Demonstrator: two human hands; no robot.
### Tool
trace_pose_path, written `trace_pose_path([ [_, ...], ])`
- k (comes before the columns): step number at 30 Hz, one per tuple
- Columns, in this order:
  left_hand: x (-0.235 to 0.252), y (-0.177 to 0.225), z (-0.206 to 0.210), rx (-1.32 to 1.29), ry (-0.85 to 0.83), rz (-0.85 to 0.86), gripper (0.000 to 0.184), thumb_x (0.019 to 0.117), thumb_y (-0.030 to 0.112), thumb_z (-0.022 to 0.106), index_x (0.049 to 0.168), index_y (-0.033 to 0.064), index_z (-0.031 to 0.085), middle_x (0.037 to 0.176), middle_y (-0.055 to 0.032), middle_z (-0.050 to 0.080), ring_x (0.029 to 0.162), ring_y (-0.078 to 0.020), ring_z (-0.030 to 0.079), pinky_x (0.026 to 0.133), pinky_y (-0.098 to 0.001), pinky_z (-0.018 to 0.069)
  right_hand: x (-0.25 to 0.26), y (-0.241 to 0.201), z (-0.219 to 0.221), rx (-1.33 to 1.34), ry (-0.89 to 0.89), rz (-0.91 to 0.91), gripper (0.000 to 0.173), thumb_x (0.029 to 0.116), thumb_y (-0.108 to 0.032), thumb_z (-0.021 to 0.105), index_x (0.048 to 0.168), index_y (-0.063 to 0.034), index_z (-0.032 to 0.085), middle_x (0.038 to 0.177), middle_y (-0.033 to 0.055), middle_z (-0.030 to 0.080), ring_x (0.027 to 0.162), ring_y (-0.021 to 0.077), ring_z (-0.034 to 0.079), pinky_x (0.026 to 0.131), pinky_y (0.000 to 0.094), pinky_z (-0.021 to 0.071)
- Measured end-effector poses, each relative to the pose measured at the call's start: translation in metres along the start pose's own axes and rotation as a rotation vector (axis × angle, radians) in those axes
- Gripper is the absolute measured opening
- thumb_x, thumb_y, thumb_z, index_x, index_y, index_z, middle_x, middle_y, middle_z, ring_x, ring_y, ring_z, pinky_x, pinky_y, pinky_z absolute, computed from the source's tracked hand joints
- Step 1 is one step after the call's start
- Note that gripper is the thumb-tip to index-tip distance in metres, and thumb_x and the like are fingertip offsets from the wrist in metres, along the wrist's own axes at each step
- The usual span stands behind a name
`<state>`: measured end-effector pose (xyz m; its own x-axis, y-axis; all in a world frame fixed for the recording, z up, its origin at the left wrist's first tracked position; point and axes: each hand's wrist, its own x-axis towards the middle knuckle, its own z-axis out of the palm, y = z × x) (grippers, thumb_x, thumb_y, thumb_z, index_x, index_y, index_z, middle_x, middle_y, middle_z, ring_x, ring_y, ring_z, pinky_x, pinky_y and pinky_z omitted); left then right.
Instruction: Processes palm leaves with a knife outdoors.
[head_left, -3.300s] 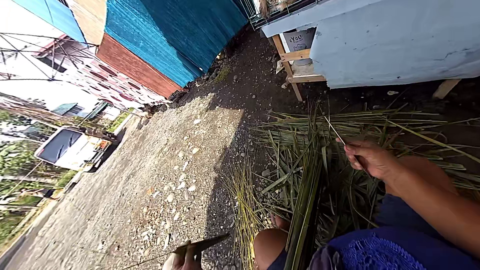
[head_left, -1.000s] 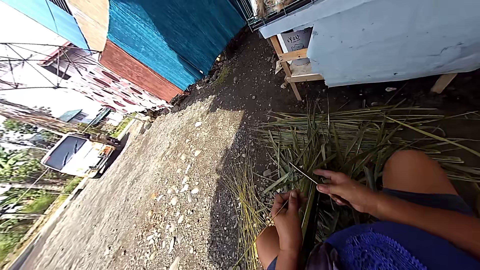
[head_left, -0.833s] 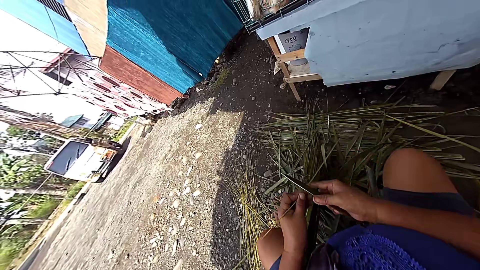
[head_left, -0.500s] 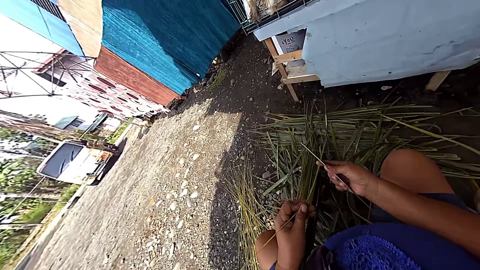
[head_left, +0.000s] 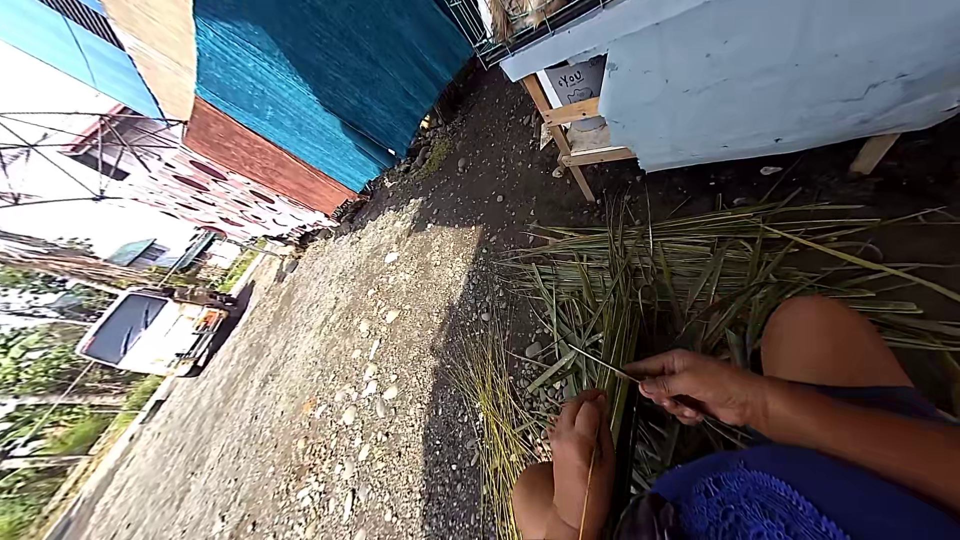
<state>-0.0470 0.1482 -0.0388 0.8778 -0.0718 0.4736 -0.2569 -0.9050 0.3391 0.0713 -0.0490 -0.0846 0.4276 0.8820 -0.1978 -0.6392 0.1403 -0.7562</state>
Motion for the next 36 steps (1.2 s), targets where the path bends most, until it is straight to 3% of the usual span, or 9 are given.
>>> trace_pose_path([
  [4,0.007,0.002,0.000,0.053,-0.034,0.147,0.014,0.0909,0.000,0.059,0.088,0.0012,0.072,0.102,-0.0140,0.075,0.098,-0.0198,0.073,0.090,-0.0270,0.0585,-0.001,-0.001,0.015,-0.031,-0.049,0.020,0.041,0.1008,-0.014,0.061,0.141,-0.0113,0.059,0.070,-0.0048,0.053,0.048,0.0025,0.043,0.046,0.0170,0.0386],
  [10,0.006,0.007,-0.006,0.095,-0.059,0.259,0.015,0.0946,0.001,0.056,0.087,0.0033,0.069,0.104,-0.0132,0.074,0.099,-0.0220,0.073,0.088,-0.0289,0.0597,0.006,0.002,0.004,0.222,0.020,0.048,0.035,0.1012,-0.015,0.059,0.136,-0.0107,0.061,0.066,-0.0051,0.049,0.046,0.0024,0.044,0.042,0.0165,0.0384],
  [14,0.001,0.013,-0.011,0.051,-0.047,0.225,0.014,0.0960,0.002,0.057,0.090,0.0056,0.069,0.107,-0.0103,0.075,0.102,-0.0181,0.072,0.091,-0.0272,0.0586,0.016,-0.002,-0.009,0.297,0.170,0.020,0.031,0.1025,-0.016,0.056,0.133,-0.0105,0.060,0.063,-0.0044,0.047,0.044,0.0030,0.043,0.040,0.0167,0.0384],
  [20,0.000,0.024,-0.027,-0.097,0.017,0.187,0.010,0.1021,0.008,0.057,0.093,0.0067,0.061,0.106,-0.0069,0.072,0.101,-0.0108,0.071,0.090,-0.0229,0.0587,0.032,-0.005,-0.049,0.337,0.408,-0.033,0.028,0.1056,-0.024,0.056,0.130,-0.0111,0.060,0.061,-0.0050,0.044,0.041,0.0031,0.040,0.038,0.0170,0.0359],
  [24,0.001,0.018,-0.028,-0.094,0.035,0.103,0.011,0.1000,0.007,0.059,0.091,0.0042,0.064,0.104,-0.0082,0.073,0.096,-0.0080,0.072,0.086,-0.0189,0.0588,0.030,-0.003,-0.066,0.313,0.505,-0.048,0.029,0.1049,-0.024,0.058,0.131,-0.0112,0.061,0.061,-0.0051,0.044,0.041,0.0035,0.040,0.038,0.0175,0.0357],
  [31,0.001,0.011,-0.009,-0.151,-0.007,0.026,0.011,0.0964,0.004,0.059,0.089,0.0016,0.067,0.104,-0.0101,0.075,0.095,-0.0098,0.073,0.086,-0.0211,0.0596,0.008,-0.001,-0.018,0.305,0.121,-0.056,0.035,0.1013,-0.017,0.056,0.136,-0.0123,0.059,0.064,-0.0050,0.048,0.046,0.0032,0.046,0.042,0.0170,0.0415],
  [36,-0.001,0.012,-0.013,-0.187,-0.061,0.080,0.011,0.0994,0.007,0.060,0.092,0.0026,0.067,0.105,-0.0099,0.074,0.099,-0.0106,0.072,0.089,-0.0222,0.0590,0.010,-0.003,-0.017,0.405,0.187,-0.065,0.031,0.1002,-0.012,0.054,0.130,-0.0101,0.063,0.060,-0.0045,0.049,0.044,0.0034,0.047,0.041,0.0176,0.0421],
])
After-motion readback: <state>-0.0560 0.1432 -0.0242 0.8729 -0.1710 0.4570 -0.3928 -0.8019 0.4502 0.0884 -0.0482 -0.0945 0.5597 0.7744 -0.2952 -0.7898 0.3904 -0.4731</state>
